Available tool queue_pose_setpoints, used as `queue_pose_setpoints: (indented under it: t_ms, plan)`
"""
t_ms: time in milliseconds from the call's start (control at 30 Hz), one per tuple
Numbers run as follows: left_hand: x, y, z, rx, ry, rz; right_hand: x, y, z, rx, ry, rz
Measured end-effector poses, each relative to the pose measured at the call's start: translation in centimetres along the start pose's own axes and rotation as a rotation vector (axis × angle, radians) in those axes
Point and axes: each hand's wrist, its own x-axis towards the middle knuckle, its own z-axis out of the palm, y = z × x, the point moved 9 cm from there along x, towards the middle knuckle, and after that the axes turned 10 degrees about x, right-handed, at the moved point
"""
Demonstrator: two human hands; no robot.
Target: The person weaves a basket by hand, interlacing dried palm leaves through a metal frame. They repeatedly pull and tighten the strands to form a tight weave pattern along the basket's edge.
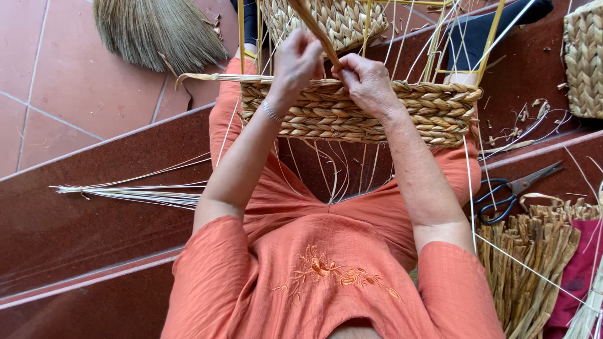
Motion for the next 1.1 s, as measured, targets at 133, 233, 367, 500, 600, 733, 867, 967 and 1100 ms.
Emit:
queue_pose_setpoints:
  t_ms: [133,233,367,500,600,733,867,967,1100]
  plan:
    - [-5.6,0.0,-0.4,-0.57,-0.18,-0.236,1.0,0.6,0.9,-0.118,0.059,0.079]
    - [-6.4,3.0,-0.9,-0.434,-0.273,0.004,1.2,0.5,1.2,-0.241,0.073,0.071]
    - [-5.8,5.7,-4.6,0.419,-0.005,0.411,0.7,-0.6,2.0,-0.313,-0.049,-0.074]
    - [-6.9,6.5,-5.0,1.108,0.215,0.751,0.4,0.5,2.1,-0.314,-0.064,0.021]
    - [-8.0,6.0,-4.9,1.232,0.339,0.901,0.6,1.2,1.8,-0.29,0.063,0.062]
    - [-6.6,-0.1,-4.8,1.106,-0.062,0.468,0.2,1.3,1.7,-0.288,0.194,0.014]
    - [-7.5,0.9,-7.1,0.857,0.071,0.508,-0.2,-1.0,1.1,-0.16,0.219,-0.091]
    - [-8.2,3.0,-9.0,0.905,0.138,0.69,-3.0,-2.1,-1.7,0.108,0.243,-0.116]
    - [-6.9,-0.1,-13.4,0.966,0.194,0.464,-11.0,-1.9,-8.1,0.084,0.328,-0.165]
